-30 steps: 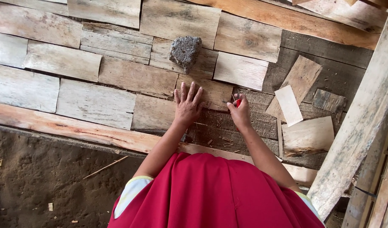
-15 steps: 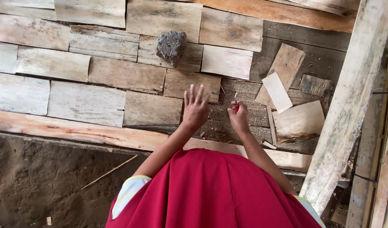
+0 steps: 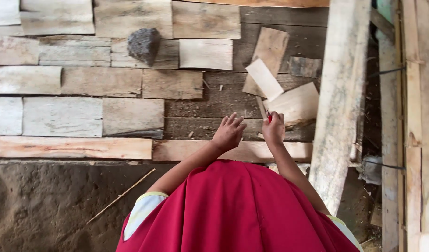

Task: The person uses a red utility knife to cut thin wooden planks on a wooden workbench. They repeatedly position each plank, score it with the knife, and break it into smaller pieces, then place the cut pieces aside.

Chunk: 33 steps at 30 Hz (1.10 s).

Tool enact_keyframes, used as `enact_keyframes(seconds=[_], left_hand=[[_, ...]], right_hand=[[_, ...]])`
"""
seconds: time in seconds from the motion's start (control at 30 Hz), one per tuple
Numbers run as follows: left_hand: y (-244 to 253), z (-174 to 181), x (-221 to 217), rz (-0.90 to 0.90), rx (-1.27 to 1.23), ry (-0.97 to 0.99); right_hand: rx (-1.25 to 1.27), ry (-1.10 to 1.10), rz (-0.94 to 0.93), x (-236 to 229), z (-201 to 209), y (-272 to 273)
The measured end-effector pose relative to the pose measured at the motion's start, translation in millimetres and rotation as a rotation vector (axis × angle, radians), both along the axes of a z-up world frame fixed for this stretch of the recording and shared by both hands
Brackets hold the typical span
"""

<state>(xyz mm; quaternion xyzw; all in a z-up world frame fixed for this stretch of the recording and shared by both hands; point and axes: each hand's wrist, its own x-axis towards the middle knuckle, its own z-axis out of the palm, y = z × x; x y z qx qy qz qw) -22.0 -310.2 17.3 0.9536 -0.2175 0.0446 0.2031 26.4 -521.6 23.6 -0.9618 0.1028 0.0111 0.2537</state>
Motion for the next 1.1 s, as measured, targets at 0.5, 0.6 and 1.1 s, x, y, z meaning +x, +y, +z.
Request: enact_keyframes(seconds=[0.5, 0.6, 1.1], left_hand=[[-132, -62, 17, 0.494, -0.937, 0.967], [-142, -74, 28, 0.555, -1.117, 1.074], [-176, -21, 51, 0.803, -1.37, 1.035]], right_hand=[[-0.211, 0.188, 0.303, -26, -23, -118], [-0.211, 0.205, 0.33, -20, -19, -121], [-0.036, -0.049, 0.318, -17, -14, -143]])
